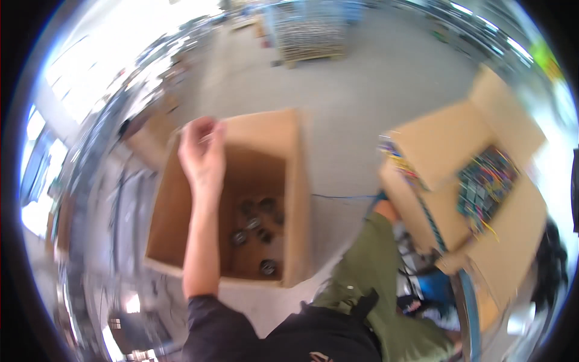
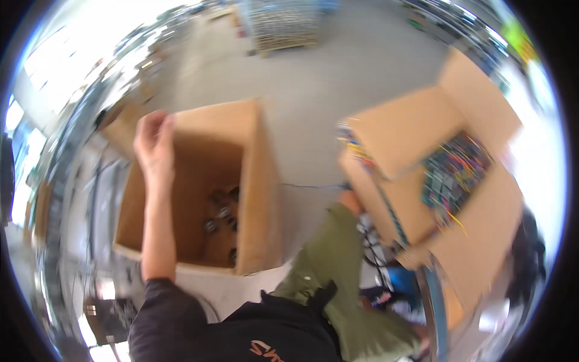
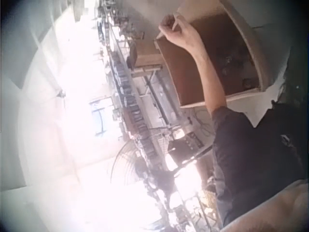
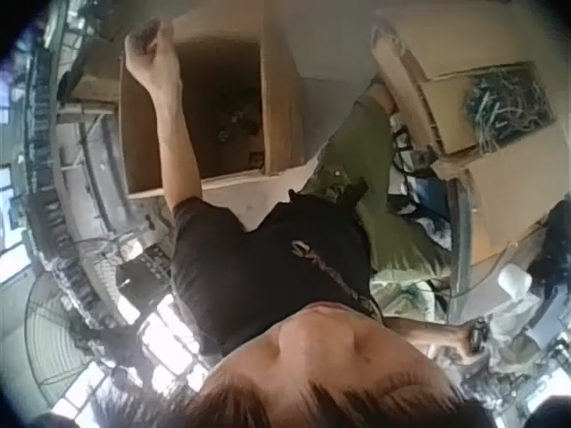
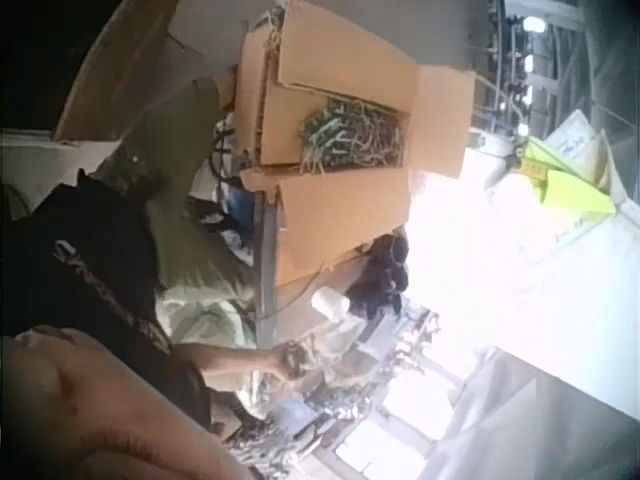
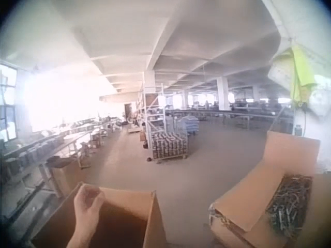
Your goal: The person assembles electronic components into a housing by applying thermal paste to a circuit board, placing the board into a black plastic casing, and securing it with screws using a powered screwdriver.
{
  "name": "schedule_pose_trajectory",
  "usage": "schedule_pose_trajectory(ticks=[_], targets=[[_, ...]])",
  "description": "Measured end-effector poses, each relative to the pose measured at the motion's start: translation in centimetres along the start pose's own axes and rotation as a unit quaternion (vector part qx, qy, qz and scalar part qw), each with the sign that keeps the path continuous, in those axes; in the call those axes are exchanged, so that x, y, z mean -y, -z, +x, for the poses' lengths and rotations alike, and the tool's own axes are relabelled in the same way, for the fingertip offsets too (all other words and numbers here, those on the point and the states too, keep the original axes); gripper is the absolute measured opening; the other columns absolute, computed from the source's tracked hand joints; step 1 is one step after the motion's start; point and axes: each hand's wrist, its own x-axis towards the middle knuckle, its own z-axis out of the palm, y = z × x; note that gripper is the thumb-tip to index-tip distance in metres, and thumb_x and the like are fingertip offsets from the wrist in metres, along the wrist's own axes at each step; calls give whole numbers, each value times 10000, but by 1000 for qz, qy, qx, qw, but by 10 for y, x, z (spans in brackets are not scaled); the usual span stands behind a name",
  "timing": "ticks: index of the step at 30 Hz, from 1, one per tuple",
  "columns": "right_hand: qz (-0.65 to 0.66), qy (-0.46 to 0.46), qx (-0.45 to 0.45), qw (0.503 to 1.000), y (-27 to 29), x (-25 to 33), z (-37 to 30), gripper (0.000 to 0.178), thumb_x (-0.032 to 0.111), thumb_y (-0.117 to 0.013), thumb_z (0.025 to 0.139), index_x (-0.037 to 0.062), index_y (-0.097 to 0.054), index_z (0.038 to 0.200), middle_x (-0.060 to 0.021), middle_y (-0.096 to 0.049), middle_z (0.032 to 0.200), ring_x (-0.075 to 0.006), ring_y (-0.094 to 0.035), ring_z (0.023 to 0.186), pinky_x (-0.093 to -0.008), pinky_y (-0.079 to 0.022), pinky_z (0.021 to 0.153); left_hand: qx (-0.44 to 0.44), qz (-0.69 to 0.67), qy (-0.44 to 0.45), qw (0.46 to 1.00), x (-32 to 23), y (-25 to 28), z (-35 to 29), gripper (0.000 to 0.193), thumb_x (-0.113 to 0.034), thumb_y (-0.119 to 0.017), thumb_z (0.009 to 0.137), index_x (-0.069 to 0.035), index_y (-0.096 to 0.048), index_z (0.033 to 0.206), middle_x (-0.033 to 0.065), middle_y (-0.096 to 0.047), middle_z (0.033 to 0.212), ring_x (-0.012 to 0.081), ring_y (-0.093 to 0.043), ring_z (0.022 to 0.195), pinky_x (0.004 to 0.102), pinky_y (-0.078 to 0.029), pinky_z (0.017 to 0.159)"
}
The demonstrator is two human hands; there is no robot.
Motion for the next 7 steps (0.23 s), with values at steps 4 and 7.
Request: schedule_pose_trajectory(ticks=[4, 7], targets=[[-2, -77, 103, 992, 63, -10, 44, 413, 341, -635, 863, 28, -619, 1133, -156, -667, 1056, -282, -640, 933, -416, -496, 785, 188, -123, -25, 974, -88, -51, -24, 119, -88, -671, 941, 1, -632, 1010, 44, -650, 948, 132, -602, 916, 272, -480, 861], [-32, -54, -162, 985, 50, -45, 43, 362, 502, -656, 873, 160, -613, 984, -22, -680, 874, -165, -640, 718, -262, -399, 429, 308, -211, -138, 917, -143, -111, -41, 123, -85, -683, 925, -29, -641, 1026, 66, -660, 977, 181, -614, 964, 340, -475, 934]])
